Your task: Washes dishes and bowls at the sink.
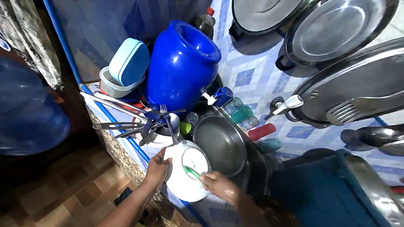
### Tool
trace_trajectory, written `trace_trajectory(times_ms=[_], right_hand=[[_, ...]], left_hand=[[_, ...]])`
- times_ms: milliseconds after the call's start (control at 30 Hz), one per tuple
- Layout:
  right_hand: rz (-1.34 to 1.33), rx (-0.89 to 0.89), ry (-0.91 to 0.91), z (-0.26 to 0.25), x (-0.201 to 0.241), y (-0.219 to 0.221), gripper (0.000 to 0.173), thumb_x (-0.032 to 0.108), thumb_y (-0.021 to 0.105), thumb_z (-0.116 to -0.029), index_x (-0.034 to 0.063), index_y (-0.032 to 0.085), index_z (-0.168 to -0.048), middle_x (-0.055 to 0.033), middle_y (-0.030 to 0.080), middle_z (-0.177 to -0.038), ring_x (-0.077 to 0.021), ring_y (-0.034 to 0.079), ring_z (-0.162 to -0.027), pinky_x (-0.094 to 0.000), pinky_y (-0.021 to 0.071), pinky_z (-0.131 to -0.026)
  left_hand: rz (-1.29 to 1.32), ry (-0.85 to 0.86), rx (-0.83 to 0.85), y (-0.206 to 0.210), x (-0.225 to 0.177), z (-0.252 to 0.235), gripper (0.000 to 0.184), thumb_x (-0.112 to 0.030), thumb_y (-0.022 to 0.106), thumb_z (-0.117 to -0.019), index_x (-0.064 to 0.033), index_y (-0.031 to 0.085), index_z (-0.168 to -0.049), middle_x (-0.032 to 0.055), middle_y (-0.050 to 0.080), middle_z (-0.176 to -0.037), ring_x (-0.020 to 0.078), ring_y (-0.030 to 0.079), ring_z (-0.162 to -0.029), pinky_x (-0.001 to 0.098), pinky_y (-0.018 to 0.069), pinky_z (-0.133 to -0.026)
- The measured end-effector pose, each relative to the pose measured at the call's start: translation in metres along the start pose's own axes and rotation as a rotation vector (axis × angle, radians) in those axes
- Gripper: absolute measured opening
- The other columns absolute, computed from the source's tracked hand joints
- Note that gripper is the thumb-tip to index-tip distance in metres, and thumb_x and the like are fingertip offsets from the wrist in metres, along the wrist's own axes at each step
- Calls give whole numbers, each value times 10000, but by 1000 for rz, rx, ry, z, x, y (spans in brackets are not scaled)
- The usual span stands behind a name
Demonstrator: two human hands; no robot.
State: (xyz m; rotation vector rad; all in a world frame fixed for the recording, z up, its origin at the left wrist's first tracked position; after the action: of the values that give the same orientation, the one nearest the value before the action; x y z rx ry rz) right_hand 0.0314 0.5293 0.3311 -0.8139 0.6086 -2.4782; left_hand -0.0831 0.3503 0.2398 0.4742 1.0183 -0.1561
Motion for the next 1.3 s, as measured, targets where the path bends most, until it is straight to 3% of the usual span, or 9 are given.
trace_trajectory(times_ms=[200,400,533,633,700,867,1000,1167,1300], right_hand=[[-205,51,17,12,-40,2,364,279,439,-1095,59,619,-868,75,487,-605,10,369,-431,-163,322,-420],[-155,36,33,5,-4,16,407,359,411,-1109,75,608,-895,58,438,-579,-30,332,-404,-201,292,-402],[79,-37,-36,20,-44,-14,443,294,443,-1101,-50,658,-924,-38,569,-742,-70,490,-616,-267,445,-622],[321,-156,19,21,-49,-42,502,353,431,-1105,-72,680,-1009,-198,651,-921,-295,614,-861,-502,491,-834],[438,-230,103,21,-36,-44,520,411,429,-1100,-32,700,-1075,-221,687,-1046,-368,656,-1014,-575,486,-914],[465,-259,71,42,-33,-12,537,433,440,-1086,-32,706,-1052,-243,708,-999,-418,691,-982,-632,515,-850],[536,-305,153,39,-28,-25,536,437,420,-1096,-21,692,-1158,-257,695,-1132,-428,660,-1111,-624,486,-940],[501,-296,-14,46,-30,-7,521,423,475,-1073,-37,708,-1004,-257,706,-942,-444,698,-939,-649,521,-800],[510,-269,127,37,-33,-28,531,432,427,-1095,-23,697,-1130,-253,699,-1085,-419,669,-1070,-619,494,-928]], left_hand=[[34,-16,-25,1,0,3,478,15,566,-1016,-34,482,-1483,140,651,-1262,144,660,-928,306,541,-822],[36,-10,-67,2,1,2,460,15,583,-1007,-20,504,-1459,137,669,-1200,129,653,-878,290,540,-787],[48,-6,-67,4,3,2,464,28,582,-1002,-22,513,-1458,129,674,-1205,117,658,-859,276,542,-769],[48,-13,-58,5,5,3,474,24,583,-1003,-26,503,-1467,130,671,-1211,122,660,-876,281,545,-782],[52,-19,-59,5,5,2,473,26,581,-1004,-25,501,-1468,133,667,-1231,130,663,-895,288,546,-792],[42,-19,-59,4,3,2,468,33,578,-1003,-30,512,-1462,118,678,-1209,109,663,-872,265,544,-772],[29,-4,-39,2,4,2,481,31,583,-999,-24,501,-1469,121,665,-1257,117,665,-932,284,546,-823],[42,-6,-55,3,2,1,465,40,569,-1004,-21,510,-1460,121,674,-1221,111,665,-887,270,548,-786],[33,-16,-54,2,5,1,467,22,586,-1001,-40,520,-1460,110,688,-1168,110,661,-843,272,548,-754]])
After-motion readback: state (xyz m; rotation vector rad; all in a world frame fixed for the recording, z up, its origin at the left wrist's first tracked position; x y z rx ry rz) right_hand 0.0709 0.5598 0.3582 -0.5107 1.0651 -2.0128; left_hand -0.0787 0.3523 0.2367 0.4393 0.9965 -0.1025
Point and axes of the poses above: each hand's wrist, its own z-axis away from the middle knuckle, its own y-axis out of the palm, x = y × z, the point moved 1 cm from there along -z, towards the middle knuckle
